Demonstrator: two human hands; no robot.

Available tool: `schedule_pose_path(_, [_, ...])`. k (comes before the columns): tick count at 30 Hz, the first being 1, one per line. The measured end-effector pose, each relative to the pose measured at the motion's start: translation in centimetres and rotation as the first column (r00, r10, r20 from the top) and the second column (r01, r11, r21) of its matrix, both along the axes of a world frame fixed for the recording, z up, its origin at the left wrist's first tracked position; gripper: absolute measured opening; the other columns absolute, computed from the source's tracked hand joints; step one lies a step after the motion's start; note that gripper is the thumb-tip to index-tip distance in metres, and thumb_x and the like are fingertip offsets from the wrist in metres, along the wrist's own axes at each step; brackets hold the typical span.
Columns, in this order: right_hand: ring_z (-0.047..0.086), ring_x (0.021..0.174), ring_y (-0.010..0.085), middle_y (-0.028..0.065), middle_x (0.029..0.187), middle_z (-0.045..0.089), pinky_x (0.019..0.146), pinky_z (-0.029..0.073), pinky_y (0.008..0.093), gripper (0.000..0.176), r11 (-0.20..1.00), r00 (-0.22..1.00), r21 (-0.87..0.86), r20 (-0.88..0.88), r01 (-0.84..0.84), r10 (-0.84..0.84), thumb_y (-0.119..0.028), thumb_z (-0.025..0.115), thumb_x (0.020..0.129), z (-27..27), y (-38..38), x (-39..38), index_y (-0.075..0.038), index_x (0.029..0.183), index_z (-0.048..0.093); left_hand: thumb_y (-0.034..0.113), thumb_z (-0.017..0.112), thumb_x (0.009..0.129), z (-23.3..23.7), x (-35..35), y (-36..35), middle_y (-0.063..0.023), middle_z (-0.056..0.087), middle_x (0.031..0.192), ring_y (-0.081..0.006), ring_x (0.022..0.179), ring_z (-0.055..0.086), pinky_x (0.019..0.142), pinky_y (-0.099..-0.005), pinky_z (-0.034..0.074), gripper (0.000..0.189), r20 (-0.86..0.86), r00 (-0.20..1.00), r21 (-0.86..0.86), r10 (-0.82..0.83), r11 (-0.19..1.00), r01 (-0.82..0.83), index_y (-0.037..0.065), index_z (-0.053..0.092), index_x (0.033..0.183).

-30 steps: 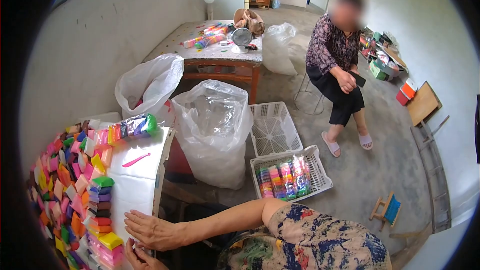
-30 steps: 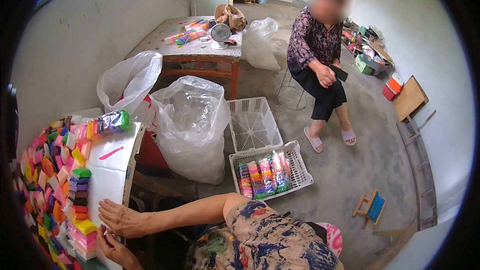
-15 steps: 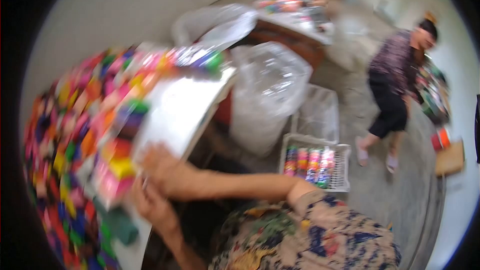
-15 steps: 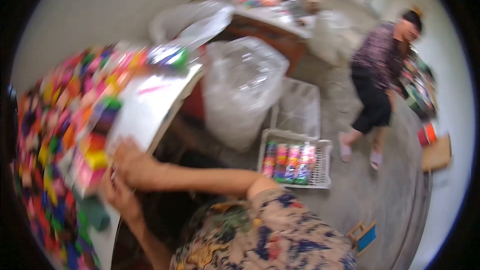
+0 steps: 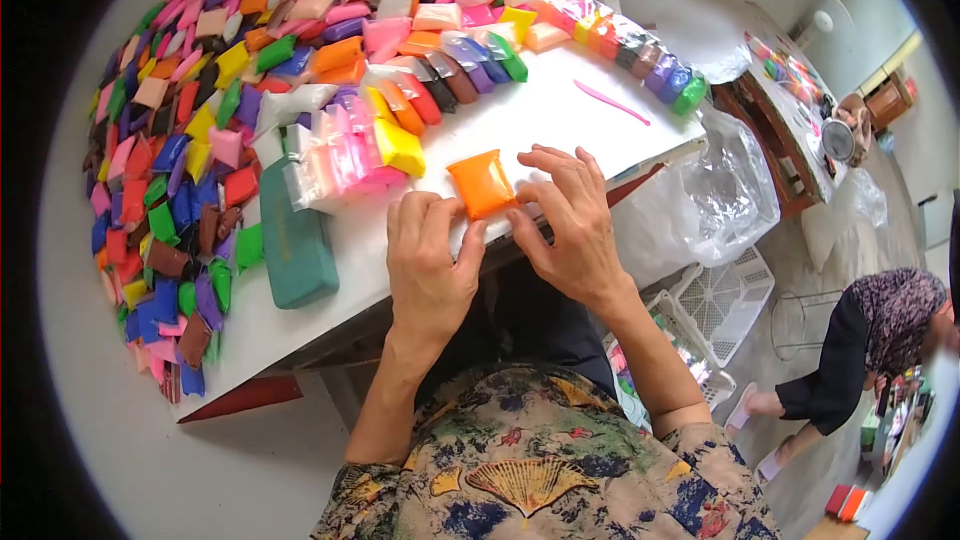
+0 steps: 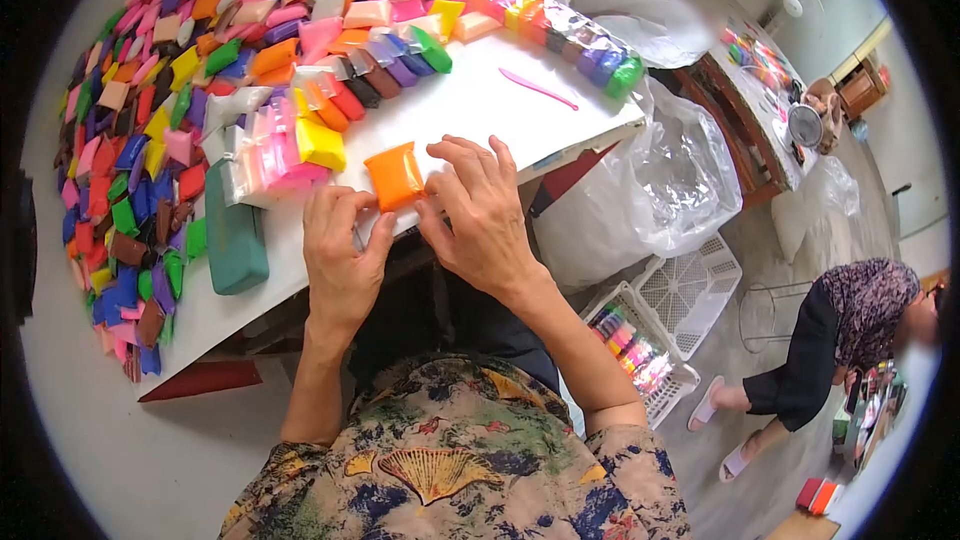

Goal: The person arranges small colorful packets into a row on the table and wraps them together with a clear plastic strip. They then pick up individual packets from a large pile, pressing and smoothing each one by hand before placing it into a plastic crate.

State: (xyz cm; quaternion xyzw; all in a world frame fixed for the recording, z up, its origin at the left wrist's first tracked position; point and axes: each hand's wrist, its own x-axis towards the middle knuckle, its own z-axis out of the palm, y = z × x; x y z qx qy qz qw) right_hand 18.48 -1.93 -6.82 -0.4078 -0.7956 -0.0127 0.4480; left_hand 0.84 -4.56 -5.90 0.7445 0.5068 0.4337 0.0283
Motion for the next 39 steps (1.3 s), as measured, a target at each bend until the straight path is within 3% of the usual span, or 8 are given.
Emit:
schedule_pose_path(18, [0.056, 0.103, 0.0274, 0.0088, 0.103, 0.057, 0.107, 0.032, 0.0546, 0.018, 0.992, 0.995, 0.099, 0.051, 0.082, -0.088, -0.004, 0.068, 0.074, -0.6, -0.2, -1.0, -0.005, 0.085, 0.054, -0.008, 0.064, 0.078, -1.2, 0.6, 0.1, -0.0158, 0.053, 0.091, -0.0355, 0.084, 0.051, 0.075, -0.0438, 0.044, 0.016, -0.096, 0.994, 0.156, 0.043, 0.987, -0.027, -0.001, 0.053, 0.087])
schedule_pose_path(21, [0.056, 0.100, 0.0288, 0.0084, 0.101, 0.058, 0.101, 0.038, 0.0504, 0.019, 0.991, 0.995, 0.096, 0.034, 0.094, -0.098, -0.001, 0.068, 0.073, -0.4, -0.4, -1.0, -0.006, 0.086, 0.055, -0.004, 0.064, 0.079, -1.1, 0.6, 0.3, -0.0158, 0.051, 0.091, -0.0344, 0.085, 0.050, 0.078, -0.0442, 0.044, 0.016, -0.096, 0.995, 0.174, 0.025, 0.985, -0.008, 0.000, 0.052, 0.088])
schedule_pose_path(25, [0.058, 0.095, 0.0281, 0.0097, 0.098, 0.060, 0.091, 0.040, 0.0441, 0.018, 0.991, 0.988, 0.056, 0.085, 0.126, -0.130, -0.010, 0.069, 0.081, 0.7, -1.6, -0.7, -0.005, 0.094, 0.058, 0.000, 0.065, 0.081, -1.8, 0.2, 0.0, -0.0166, 0.055, 0.099, -0.0341, 0.087, 0.053, 0.079, -0.0425, 0.046, 0.016, -0.089, 0.996, 0.232, 0.010, 0.973, 0.011, -0.001, 0.054, 0.092])
schedule_pose_path(28, [0.062, 0.087, 0.0293, 0.0124, 0.095, 0.062, 0.080, 0.047, 0.0400, 0.024, 0.961, 0.982, -0.202, 0.008, 0.187, -0.190, -0.018, 0.070, 0.087, 2.5, -2.6, -1.2, -0.002, 0.102, 0.060, 0.001, 0.065, 0.081, -1.7, 0.4, -0.2, -0.0186, 0.058, 0.103, -0.0336, 0.086, 0.056, 0.077, -0.0413, 0.048, 0.019, -0.112, 0.994, 0.313, 0.013, 0.950, 0.022, -0.004, 0.056, 0.097])
schedule_pose_path(29, [0.066, 0.074, 0.0302, 0.0151, 0.091, 0.066, 0.066, 0.051, 0.0382, 0.036, 0.952, 0.981, -0.271, -0.088, 0.144, -0.174, -0.027, 0.071, 0.089, 2.8, -2.4, -1.4, 0.001, 0.108, 0.060, 0.001, 0.066, 0.081, -1.6, 0.6, -0.3, -0.0195, 0.059, 0.105, -0.0332, 0.086, 0.057, 0.076, -0.0410, 0.049, 0.021, -0.127, 0.992, 0.341, 0.016, 0.940, 0.029, -0.005, 0.057, 0.098])
schedule_pose_path(33, [0.069, 0.063, 0.0244, 0.0163, 0.086, 0.071, 0.059, 0.052, 0.0360, 0.051, 0.824, 0.966, -0.566, -0.209, 0.007, -0.152, -0.033, 0.075, 0.086, 4.4, -1.5, -1.8, 0.005, 0.116, 0.059, 0.002, 0.066, 0.079, -1.1, 0.8, -0.2, -0.0225, 0.060, 0.106, -0.0307, 0.084, 0.060, 0.073, -0.0387, 0.052, 0.024, -0.204, 0.979, 0.428, 0.026, 0.901, 0.065, -0.008, 0.059, 0.101])
schedule_pose_path(36, [0.069, 0.064, 0.0188, 0.0162, 0.089, 0.072, 0.058, 0.052, 0.0320, 0.057, 0.792, 0.929, -0.594, -0.356, -0.138, -0.105, -0.031, 0.079, 0.085, 4.0, -0.2, -1.5, 0.006, 0.123, 0.057, 0.002, 0.066, 0.079, -0.4, 0.3, 0.2, -0.0246, 0.060, 0.111, -0.0328, 0.092, 0.062, 0.080, -0.0389, 0.054, 0.029, -0.244, 0.970, 0.470, 0.022, 0.877, 0.098, -0.010, 0.059, 0.104])
schedule_pose_path(39, [0.066, 0.072, 0.0121, 0.0162, 0.098, 0.072, 0.060, 0.050, 0.0248, 0.062, 0.661, 0.814, -0.627, -0.579, -0.413, -0.040, -0.028, 0.082, 0.082, 3.9, 1.4, -1.3, 0.007, 0.126, 0.056, 0.003, 0.066, 0.079, 0.0, -0.3, 0.7, -0.0271, 0.060, 0.115, -0.0352, 0.099, 0.063, 0.085, -0.0400, 0.054, 0.032, -0.260, 0.964, 0.459, -0.051, 0.872, 0.169, -0.011, 0.059, 0.106])
